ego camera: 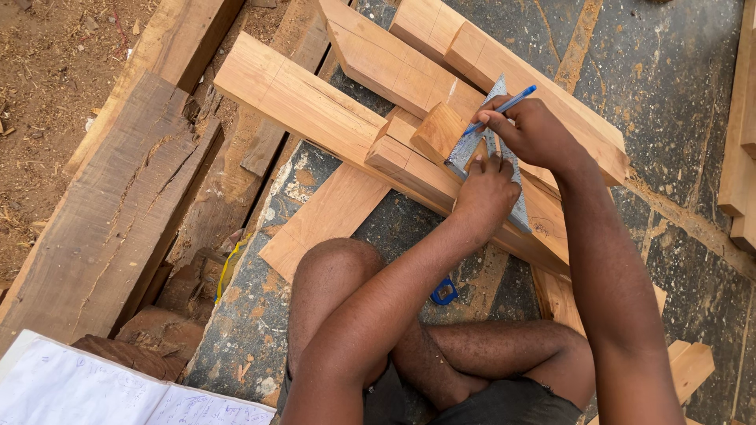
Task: The person marks lines on several pieces of wood using a blue pen and a speed square while sitting on the floor.
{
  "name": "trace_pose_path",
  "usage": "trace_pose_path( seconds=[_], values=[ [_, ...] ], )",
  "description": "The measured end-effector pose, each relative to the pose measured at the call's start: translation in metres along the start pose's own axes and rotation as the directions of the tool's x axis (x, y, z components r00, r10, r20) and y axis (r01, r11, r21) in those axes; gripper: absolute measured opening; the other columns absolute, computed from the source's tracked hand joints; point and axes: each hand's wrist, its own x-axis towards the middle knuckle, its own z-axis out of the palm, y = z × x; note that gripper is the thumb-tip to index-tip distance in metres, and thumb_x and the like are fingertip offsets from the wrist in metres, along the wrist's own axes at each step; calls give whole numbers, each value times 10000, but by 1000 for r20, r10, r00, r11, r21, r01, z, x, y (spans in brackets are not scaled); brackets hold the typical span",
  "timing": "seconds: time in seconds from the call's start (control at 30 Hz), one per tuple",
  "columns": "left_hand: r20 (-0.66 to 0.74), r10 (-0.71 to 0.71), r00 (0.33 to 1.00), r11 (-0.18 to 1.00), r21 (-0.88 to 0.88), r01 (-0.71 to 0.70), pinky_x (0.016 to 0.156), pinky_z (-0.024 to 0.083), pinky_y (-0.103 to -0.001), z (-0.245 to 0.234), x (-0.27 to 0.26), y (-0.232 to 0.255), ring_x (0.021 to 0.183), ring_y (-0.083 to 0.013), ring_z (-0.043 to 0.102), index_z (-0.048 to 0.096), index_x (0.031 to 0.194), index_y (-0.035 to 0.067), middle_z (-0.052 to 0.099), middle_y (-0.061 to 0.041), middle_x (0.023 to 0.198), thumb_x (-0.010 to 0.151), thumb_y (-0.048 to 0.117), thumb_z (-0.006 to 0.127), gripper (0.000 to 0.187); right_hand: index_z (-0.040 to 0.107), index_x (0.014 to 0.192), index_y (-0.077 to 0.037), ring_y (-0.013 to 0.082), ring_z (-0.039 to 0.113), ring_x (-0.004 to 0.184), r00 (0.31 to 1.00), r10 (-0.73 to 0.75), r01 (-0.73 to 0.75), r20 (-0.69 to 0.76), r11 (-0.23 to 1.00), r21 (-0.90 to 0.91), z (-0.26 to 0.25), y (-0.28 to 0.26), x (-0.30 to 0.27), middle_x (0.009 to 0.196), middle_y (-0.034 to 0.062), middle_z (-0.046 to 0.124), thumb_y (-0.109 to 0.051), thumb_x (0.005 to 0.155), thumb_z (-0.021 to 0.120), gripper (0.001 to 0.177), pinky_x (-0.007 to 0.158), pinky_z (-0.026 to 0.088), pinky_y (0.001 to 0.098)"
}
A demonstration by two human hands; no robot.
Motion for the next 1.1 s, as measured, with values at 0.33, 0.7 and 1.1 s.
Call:
trace_pose_path(
  seconds=[0.33, 0.7, 1.1],
  values=[
    [-50, 9, 999, 998, -61, -12, 1177, 370, -527, -1, -6, -3, 1425, -338, 449, 754, 1138, 107, 551, -162, 1460, 938, 200, 666, 237, 735, 1184, -66, 277, 657, 883, 979, -66, 9, -191, 959, -285, -20, -10, -7, 1050, 124, 733, -249, 1129, 612, 227, 772, 519, 414],
    [-95, 101, 990, 988, -108, -111, 1176, 328, -559, 4, -11, -18, 1433, -389, 420, 697, 1116, 78, 538, -200, 1467, 851, 66, 670, 267, 640, 1238, -38, 215, 715, 1158, 749, 370, -205, -549, 918, 339, 27, 59, -221, 1186, 131, 723, -228, 1154, 516, 242, 1038, 564, 352],
    [-137, 112, 984, 988, -88, -125, 965, 471, -518, -48, -41, 1, 1219, -329, 584, 695, 1082, 89, 628, -113, 1253, 879, 21, 616, 228, 548, 1388, -25, 477, 504, 1353, 763, 156, -380, -627, 893, -240, 89, 77, -300, 1476, 283, 547, -471, 796, 797, 782, 1123, 385, 557]
  ],
)
